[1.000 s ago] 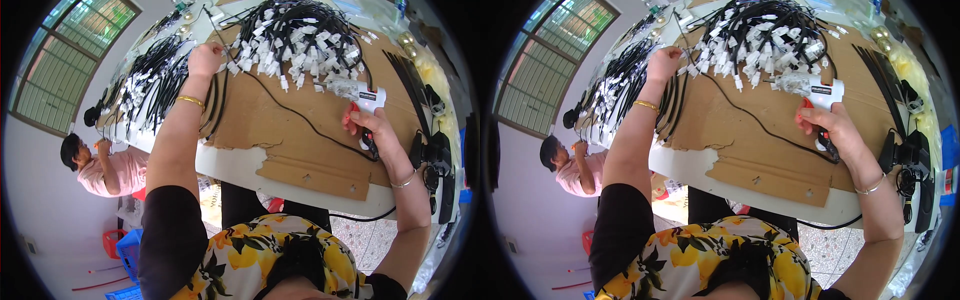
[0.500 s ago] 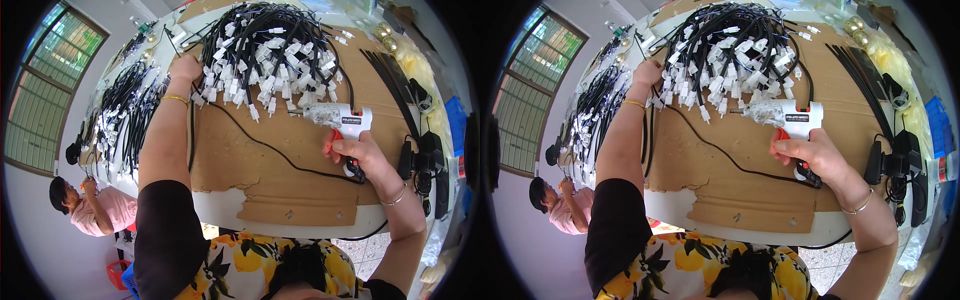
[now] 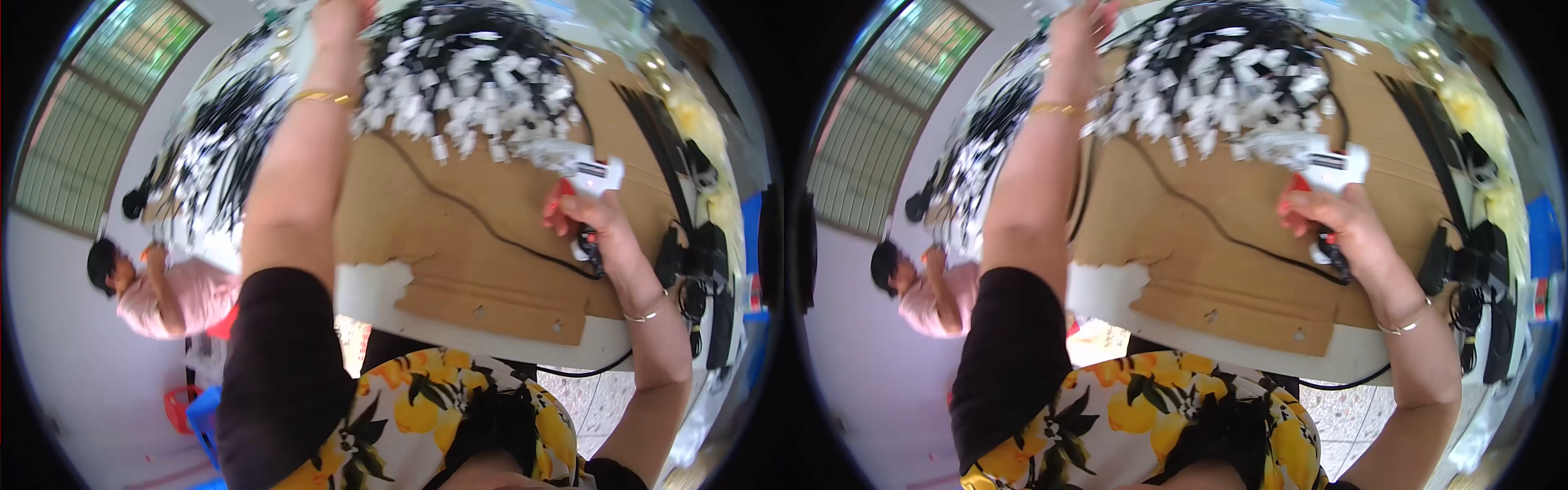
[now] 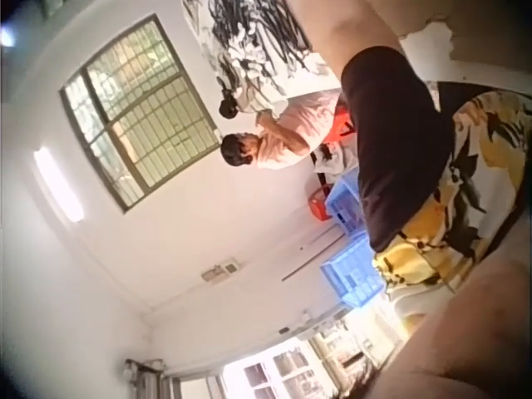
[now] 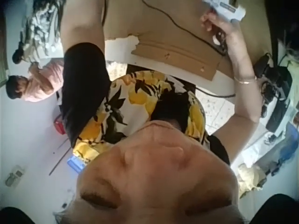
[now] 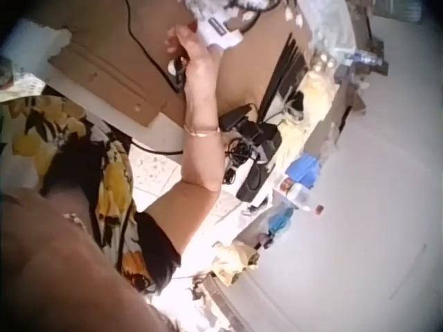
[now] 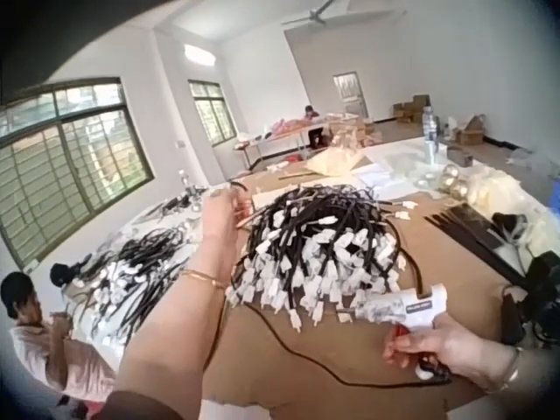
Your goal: Using a hot glue gun to attach small white plastic components to black electrical wires.
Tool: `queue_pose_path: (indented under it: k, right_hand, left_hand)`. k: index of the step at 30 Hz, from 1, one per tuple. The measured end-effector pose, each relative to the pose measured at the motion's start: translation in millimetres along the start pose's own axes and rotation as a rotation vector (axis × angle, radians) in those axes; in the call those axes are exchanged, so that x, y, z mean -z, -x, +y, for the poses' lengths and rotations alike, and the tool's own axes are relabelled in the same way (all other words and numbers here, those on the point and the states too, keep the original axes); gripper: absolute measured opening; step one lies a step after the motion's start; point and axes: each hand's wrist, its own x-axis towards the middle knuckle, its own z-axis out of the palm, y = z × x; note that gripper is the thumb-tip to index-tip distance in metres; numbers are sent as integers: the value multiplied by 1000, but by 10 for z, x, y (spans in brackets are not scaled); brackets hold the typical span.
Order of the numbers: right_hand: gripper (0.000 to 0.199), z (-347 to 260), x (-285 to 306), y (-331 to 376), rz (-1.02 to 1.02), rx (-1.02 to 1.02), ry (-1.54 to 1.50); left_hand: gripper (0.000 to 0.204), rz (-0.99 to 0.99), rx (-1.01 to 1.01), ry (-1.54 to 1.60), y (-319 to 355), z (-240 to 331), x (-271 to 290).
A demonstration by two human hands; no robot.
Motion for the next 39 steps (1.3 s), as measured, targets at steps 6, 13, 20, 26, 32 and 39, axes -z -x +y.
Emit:
queue_pose_path:
  k: [6, 13, 20, 26, 32, 39]
  right_hand:
    - [25, -1, -96, 21, 30, 126, -132]
    - [21, 77, 106, -27, 22, 163, -162]
    - [17, 105, 104, -28, 34, 229, -272]
    - [16, 61, -25, 7, 102, 286, 2]
    - [16, 30, -81, 59, 111, 312, 101]
    - [17, -8, -79, 110, 24, 355, 155]
  left_hand:
    - [12, -15, 71, 518, 783, 537, -725]
    - [19, 6, 326, 205, 1253, 118, -541]
    - [16, -226, 415, 54, 1855, -8, -272]
    - [24, -288, 433, 252, 2173, 163, -274]
    - [31, -297, 352, 394, 2286, 146, -262]
    - [25, -235, 307, 381, 2262, 25, -177]
